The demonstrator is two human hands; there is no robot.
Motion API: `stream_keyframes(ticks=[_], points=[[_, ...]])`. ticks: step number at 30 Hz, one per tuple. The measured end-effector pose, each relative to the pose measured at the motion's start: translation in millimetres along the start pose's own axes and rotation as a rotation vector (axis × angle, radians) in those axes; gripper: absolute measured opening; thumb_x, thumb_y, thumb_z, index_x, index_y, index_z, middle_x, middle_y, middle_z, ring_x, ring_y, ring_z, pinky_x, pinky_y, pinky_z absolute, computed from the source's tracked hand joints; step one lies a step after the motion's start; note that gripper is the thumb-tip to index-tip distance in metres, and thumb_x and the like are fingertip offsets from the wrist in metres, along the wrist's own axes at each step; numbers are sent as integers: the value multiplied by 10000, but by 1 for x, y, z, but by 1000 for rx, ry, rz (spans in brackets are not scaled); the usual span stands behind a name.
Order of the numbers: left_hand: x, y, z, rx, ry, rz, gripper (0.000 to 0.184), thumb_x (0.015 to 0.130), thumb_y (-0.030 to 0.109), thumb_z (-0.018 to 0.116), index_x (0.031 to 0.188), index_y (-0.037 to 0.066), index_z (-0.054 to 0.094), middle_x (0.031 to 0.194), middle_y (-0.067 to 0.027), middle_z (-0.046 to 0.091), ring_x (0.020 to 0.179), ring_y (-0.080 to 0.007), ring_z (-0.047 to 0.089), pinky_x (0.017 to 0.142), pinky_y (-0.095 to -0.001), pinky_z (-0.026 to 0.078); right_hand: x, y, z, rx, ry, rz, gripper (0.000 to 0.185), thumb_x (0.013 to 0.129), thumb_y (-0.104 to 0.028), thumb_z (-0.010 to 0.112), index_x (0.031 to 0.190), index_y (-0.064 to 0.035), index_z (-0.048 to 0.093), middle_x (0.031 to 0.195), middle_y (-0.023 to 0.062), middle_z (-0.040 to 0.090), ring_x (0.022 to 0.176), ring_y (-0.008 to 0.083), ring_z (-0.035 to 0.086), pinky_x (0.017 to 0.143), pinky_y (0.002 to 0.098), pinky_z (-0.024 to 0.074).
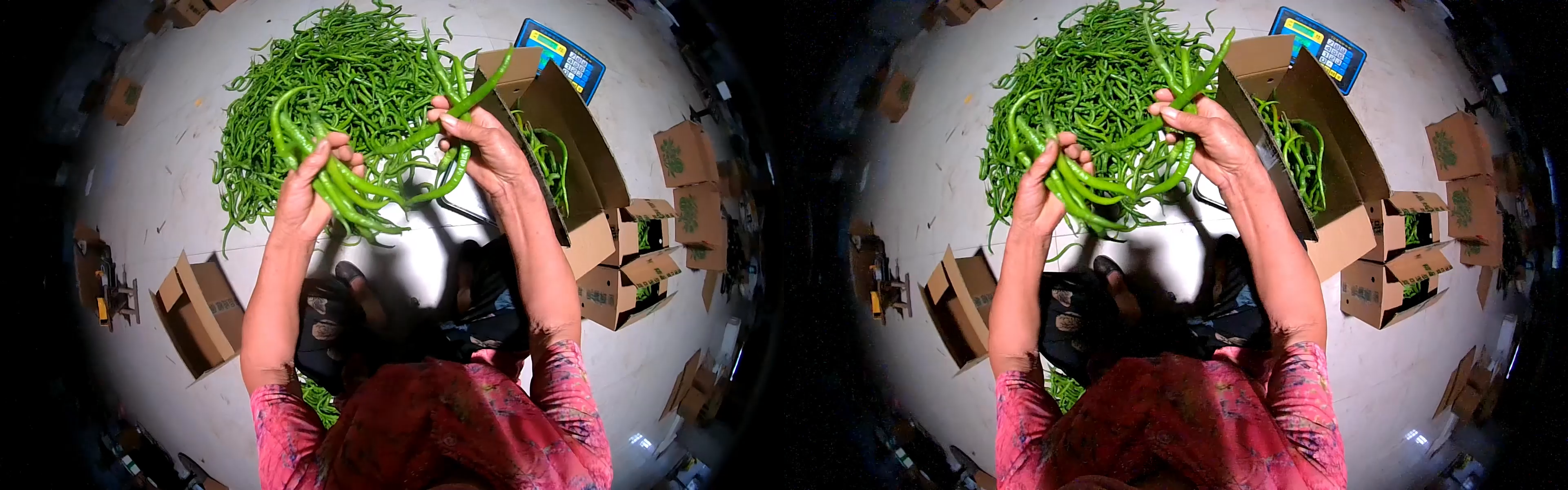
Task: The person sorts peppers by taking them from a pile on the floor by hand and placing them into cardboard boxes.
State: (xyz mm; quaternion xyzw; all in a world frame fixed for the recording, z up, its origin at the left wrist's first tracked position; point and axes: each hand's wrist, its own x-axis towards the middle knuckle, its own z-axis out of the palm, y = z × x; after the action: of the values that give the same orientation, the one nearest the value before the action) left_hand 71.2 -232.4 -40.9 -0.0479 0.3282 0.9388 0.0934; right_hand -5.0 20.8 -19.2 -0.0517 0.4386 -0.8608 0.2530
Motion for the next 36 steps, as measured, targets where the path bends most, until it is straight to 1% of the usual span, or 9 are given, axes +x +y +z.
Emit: stream_keyframes(ticks=[6, 10, 14, 19, 23, 26, 28, 33, 36], points=[[-6, 11, 2, -145, -115, 33, 353, 985, 249, 479, 1237, 4, 507, 973, -101, 598, 934, -238, 597, 856, -396, 530, -4, -9, -4, 69, -132, -58, 393, 869, -68, 619, 1230, 39, 506, 1030, 125, 664, 892, 185, 629, 775, 279, 510], [-8, 15, 8, -207, -121, 59, 361, 987, 255, 471, 1248, 7, 495, 937, -86, 556, 847, -196, 532, 767, -340, 502, -2, -14, -9, 131, -226, -80, 317, 904, -101, 588, 1193, 6, 513, 969, 110, 659, 969, 233, 637, 778, 308, 518], [-8, 17, 6, -187, -91, 76, 349, 989, 237, 463, 1247, 4, 500, 956, -105, 578, 861, -209, 553, 768, -344, 512, -1, -11, -12, 178, -209, -84, 269, 916, -102, 575, 1160, -4, 521, 886, 74, 633, 910, 230, 642, 776, 315, 524], [-6, 16, 1, -208, -129, 47, 364, 989, 230, 453, 1240, -30, 491, 993, -146, 616, 912, -259, 622, 809, -380, 558, -5, -3, 4, -90, -76, 79, 199, 857, -205, 699, 892, -79, 549, 699, -17, 513, 590, 84, 507, 568, 227, 453], [-2, 10, 1, -230, -146, 18, 342, 988, 208, 450, 1233, -28, 490, 1011, -152, 635, 927, -269, 640, 833, -377, 561, -7, 17, 24, -355, -82, 196, 400, 736, -267, 813, 972, -64, 563, 765, -34, 550, 587, 37, 487, 479, 163, 398], [0, 2, 3, -240, -63, -9, 282, 980, 177, 472, 1190, -6, 513, 1011, -149, 637, 928, -255, 643, 841, -381, 560, -9, 28, 41, -454, -162, 243, 383, 708, -167, 818, 1005, -82, 592, 844, -43, 576, 694, 53, 523, 605, 217, 455], [2, -3, 0, -247, -55, -15, 251, 978, 169, 483, 1164, 9, 534, 1032, -116, 604, 958, -244, 623, 850, -397, 554, -11, 40, 52, -366, -236, 139, 532, 663, -78, 823, 1147, -75, 599, 959, -48, 583, 843, 59, 513, 778, 210, 442], [3, -6, 1, -253, -37, -14, 248, 970, 175, 506, 1158, 15, 536, 1026, -130, 610, 946, -245, 625, 844, -379, 557, -6, 45, 51, -376, -221, 122, 527, 679, -30, 805, 1162, -57, 597, 958, -43, 599, 841, 60, 540, 812, 216, 457], [4, -6, 4, -224, -20, -3, 250, 968, 184, 517, 1153, 18, 541, 1034, -121, 606, 973, -241, 611, 869, -369, 543, -5, 51, 49, -326, -129, 96, 468, 695, -22, 764, 1135, -49, 606, 930, -31, 606, 779, 72, 547, 756, 226, 466]])
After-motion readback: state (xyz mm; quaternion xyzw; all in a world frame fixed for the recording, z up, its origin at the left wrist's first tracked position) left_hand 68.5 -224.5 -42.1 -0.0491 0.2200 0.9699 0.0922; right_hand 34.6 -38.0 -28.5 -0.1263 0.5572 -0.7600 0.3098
